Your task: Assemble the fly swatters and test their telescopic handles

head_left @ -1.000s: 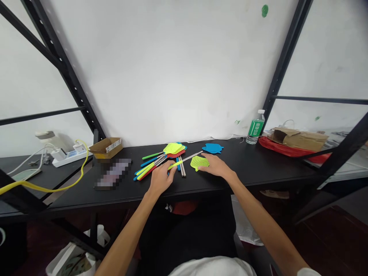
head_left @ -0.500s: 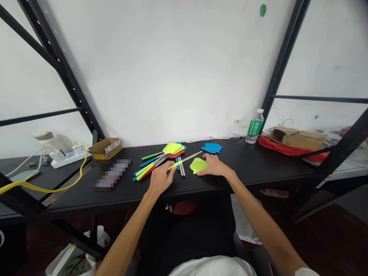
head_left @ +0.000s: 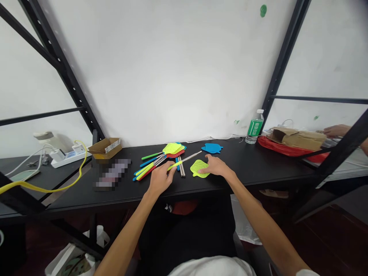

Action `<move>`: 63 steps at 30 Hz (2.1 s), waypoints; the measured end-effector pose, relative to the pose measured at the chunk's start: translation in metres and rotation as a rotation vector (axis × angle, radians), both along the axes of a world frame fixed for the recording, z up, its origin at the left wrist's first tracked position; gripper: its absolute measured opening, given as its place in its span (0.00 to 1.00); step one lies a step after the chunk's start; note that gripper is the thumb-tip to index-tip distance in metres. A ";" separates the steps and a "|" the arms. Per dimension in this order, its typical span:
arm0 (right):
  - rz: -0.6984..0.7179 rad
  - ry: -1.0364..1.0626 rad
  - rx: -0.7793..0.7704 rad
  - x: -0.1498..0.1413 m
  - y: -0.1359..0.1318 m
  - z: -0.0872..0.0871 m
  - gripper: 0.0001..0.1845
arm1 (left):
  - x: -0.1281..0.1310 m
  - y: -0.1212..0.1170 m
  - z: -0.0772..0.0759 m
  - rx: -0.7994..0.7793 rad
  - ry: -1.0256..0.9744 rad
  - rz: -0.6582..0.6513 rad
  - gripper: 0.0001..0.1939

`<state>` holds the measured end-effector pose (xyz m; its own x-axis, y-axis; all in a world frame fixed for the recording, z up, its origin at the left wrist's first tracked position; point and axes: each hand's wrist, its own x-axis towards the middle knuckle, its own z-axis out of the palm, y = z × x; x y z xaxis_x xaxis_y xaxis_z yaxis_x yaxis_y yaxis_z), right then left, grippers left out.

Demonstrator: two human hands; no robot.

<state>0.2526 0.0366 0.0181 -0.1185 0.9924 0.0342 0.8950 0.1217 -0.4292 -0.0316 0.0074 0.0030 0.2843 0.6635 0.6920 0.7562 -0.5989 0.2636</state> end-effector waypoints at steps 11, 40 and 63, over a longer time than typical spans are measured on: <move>-0.092 -0.030 0.088 0.002 -0.002 0.002 0.40 | 0.000 0.000 0.000 -0.037 -0.001 0.003 0.12; 0.249 0.631 0.180 0.014 0.011 -0.001 0.24 | 0.000 0.001 0.000 -0.020 0.009 0.002 0.12; 0.131 1.027 0.230 0.019 -0.014 0.039 0.29 | 0.000 -0.002 0.002 -0.026 0.014 -0.009 0.14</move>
